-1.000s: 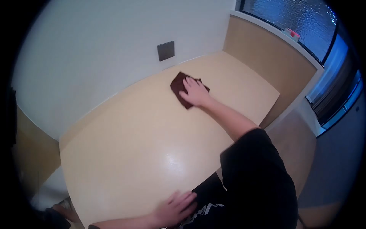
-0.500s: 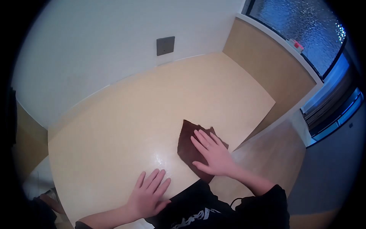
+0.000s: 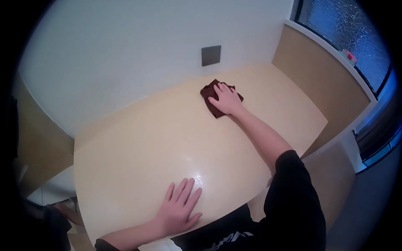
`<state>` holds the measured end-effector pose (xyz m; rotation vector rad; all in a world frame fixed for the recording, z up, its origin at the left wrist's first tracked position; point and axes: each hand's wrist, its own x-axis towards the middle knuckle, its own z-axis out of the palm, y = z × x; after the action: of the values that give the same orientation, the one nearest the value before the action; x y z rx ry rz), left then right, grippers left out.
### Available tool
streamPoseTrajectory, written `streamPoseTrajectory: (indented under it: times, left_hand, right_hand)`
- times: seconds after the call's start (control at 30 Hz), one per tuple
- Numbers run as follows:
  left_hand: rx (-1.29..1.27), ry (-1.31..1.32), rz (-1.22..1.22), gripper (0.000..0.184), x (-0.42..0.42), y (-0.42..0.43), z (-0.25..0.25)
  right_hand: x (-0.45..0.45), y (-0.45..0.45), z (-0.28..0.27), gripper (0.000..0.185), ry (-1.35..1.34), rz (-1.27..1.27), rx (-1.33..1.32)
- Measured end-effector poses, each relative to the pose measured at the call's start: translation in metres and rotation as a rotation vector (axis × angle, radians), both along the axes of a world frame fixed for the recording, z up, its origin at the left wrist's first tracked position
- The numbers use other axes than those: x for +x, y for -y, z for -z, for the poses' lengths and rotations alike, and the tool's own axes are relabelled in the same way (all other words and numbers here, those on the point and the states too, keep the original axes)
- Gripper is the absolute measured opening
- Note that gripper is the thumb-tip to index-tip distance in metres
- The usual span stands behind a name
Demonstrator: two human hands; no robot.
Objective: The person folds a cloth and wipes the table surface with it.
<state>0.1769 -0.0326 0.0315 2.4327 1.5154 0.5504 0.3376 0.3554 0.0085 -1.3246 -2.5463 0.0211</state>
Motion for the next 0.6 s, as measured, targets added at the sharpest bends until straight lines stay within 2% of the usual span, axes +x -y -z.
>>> streamPoseTrajectory:
  times: [0.07, 0.13, 0.2, 0.33, 0.5, 0.6]
  left_hand:
    - [-0.017, 0.002, 0.021, 0.065, 0.0, 0.0, 0.001]
    - [-0.015, -0.018, 0.015, 0.065, 0.0, 0.001, 0.002]
    - [-0.015, -0.037, 0.014, 0.066, 0.001, 0.0, 0.003]
    - [-0.014, -0.064, 0.025, 0.065, 0.0, 0.002, 0.005]
    - [0.018, -0.079, 0.021, 0.064, -0.001, 0.003, 0.008]
    - [0.049, -0.069, 0.04, 0.063, 0.0, 0.004, 0.01]
  right_hand:
    - [-0.022, -0.031, 0.001, 0.077, -0.01, 0.184, 0.004]
    - [-0.04, -0.053, 0.004, 0.074, -0.03, 0.225, 0.051]
    - [-0.054, -0.064, -0.001, 0.072, -0.009, 0.386, -0.011]
    - [-0.061, -0.076, 0.002, 0.074, -0.009, 0.424, -0.025]
    - [-0.047, -0.063, 0.004, 0.074, 0.023, 0.288, -0.06]
    - [-0.025, -0.014, 0.006, 0.071, 0.088, 0.078, -0.034]
